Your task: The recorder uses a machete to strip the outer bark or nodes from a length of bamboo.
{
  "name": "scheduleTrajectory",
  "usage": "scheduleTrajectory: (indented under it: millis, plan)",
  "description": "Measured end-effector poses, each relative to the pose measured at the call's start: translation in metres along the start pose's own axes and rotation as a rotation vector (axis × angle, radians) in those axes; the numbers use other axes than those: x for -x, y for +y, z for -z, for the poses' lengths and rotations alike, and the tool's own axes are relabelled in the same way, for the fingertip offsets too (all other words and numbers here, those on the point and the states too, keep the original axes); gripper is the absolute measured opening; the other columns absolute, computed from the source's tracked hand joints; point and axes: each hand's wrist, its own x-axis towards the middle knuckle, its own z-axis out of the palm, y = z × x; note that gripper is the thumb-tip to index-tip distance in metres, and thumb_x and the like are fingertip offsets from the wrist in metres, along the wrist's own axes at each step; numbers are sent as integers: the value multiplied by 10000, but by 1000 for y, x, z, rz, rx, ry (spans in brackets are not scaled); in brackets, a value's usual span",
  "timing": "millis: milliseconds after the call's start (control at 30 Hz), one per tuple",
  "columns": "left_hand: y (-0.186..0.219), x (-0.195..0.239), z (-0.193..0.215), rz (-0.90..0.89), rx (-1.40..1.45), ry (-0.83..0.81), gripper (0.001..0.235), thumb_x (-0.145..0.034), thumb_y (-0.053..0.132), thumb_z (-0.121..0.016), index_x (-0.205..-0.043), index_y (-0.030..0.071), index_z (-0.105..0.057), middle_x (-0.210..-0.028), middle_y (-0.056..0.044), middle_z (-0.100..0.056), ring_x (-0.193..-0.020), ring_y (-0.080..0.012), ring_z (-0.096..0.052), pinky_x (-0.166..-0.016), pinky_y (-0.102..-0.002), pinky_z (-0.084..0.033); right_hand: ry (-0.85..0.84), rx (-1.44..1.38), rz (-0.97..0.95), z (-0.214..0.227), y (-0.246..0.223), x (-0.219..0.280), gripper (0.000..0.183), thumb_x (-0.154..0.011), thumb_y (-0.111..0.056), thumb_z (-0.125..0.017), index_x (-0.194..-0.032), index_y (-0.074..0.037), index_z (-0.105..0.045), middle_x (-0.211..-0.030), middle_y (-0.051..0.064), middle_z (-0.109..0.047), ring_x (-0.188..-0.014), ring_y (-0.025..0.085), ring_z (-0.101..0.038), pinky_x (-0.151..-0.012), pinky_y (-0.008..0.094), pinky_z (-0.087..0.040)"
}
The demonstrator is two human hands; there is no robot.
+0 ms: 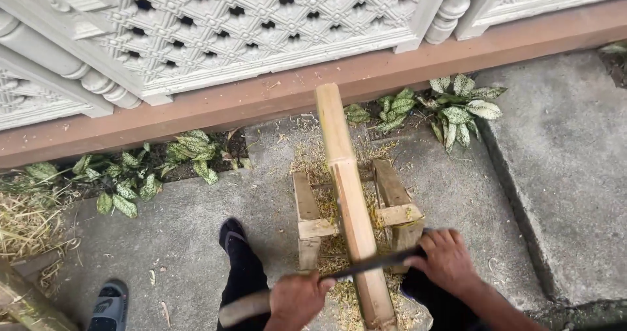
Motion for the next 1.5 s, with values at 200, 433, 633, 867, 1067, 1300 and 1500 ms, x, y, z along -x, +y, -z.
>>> scheduleTrajectory:
  millis: [200,433,633,867,1067,1300,1500]
  plan:
    - [-55,-128,97,143,2,201,744,-958,759,-217,-882,168,-662,-573,19,-516,-489,-125,-553,-477,-369,-509,75,130,46,62,21,-188,818,-871,-802,-254,-1174,-171,-677,-1123,68,-636,-1134,233,-534,-1071,443,-362]
    - [-25,-74,66,118,10,267,691,-970,698,-278,-847,155,-687,-568,-15,-580,-501,-163,-601,-559,-425,-554,125,138,45,54,8,-111,827,-853,-809,-290,-1161,-155,-692,-1143,48,-639,-1163,227,-532,-1106,425,-337]
    - [18,40,-40,-28,6,210,625,-1006,619,-367,-761,125,-661,-549,-45,-607,-474,-236,-594,-515,-435,-534,106,-51,1,-6,-10,58,654,-768,-682,-601,-1102,-128,-702,-1015,59,-646,-1064,255,-577,-1068,458,-367]
    - [-14,-10,-13,65,19,135,674,-967,716,-327,-825,166,-691,-565,-27,-587,-492,-198,-619,-488,-412,-547,166,31,72,31,-14,-6,637,-822,-690,-552,-1086,-128,-697,-1070,54,-648,-1070,250,-569,-1040,456,-366]
    - [-47,-54,2,56,-17,446,730,-973,749,-310,-859,164,-733,-565,-21,-586,-487,-189,-610,-498,-420,-559,172,137,73,76,-28,-62,624,-917,-695,-475,-1107,-147,-705,-1089,35,-643,-1140,224,-546,-1082,427,-336]
    - [-19,47,-66,-87,56,206,681,-990,683,-386,-719,121,-659,-524,-53,-599,-452,-228,-609,-525,-453,-559,257,-1,59,4,-51,84,597,-794,-651,-569,-1025,-121,-719,-983,49,-647,-1024,242,-583,-1013,476,-383]
    - [-11,50,-49,29,57,41,601,-985,652,-443,-815,119,-662,-601,-76,-639,-565,-259,-690,-606,-454,-591,197,-18,92,4,-46,80,505,-802,-577,-663,-1039,-133,-712,-1016,44,-661,-1037,259,-586,-1007,483,-382]
